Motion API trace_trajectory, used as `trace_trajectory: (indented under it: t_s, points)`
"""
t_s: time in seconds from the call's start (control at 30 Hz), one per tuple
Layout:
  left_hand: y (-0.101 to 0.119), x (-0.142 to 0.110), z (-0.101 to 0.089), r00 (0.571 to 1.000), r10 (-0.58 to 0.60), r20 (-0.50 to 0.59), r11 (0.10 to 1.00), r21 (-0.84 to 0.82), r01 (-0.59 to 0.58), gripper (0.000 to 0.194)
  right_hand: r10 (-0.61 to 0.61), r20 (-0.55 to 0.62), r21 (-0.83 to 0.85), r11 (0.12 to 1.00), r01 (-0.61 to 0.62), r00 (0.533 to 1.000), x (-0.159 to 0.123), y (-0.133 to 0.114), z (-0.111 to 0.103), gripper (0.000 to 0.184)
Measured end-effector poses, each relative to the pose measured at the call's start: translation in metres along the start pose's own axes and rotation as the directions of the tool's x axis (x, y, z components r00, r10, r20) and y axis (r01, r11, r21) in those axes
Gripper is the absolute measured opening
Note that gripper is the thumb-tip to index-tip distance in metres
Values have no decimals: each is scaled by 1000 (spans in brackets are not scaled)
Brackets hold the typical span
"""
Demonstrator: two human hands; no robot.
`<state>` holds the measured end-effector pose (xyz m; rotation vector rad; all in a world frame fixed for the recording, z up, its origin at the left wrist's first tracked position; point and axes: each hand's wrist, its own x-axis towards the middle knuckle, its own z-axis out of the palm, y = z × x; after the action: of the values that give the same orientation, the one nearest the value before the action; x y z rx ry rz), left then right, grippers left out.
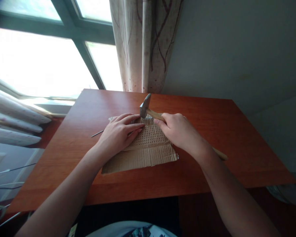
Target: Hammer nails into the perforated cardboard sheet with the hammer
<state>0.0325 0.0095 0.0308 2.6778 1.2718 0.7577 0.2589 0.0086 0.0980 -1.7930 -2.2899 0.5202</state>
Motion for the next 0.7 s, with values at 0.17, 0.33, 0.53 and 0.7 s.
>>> trace_trajectory:
  t_s: [0.17, 0.33, 0.53, 0.7]
  points:
    - [0, -1, 0, 1000, -4, -6, 1000, -8, 4, 29, -13, -13, -26, 1000, 12, 1000, 2, 1, 3, 37]
    - [0, -1, 1, 1000, 0, -17, 1000, -12, -1, 30, -25, -22, -23, 999, 25, 999, 2, 3, 5, 37]
    - [0, -1, 0, 1000, -10, 12, 1000, 5, 10, 32, -8, -231, 118, 992, 36, 973, -5, 10, -1, 42]
    - [0, -2, 0, 1000, -12, 1, 1000, 8, 12, 31, 74, -278, 386, 922, 40, 958, -9, 27, -2, 44]
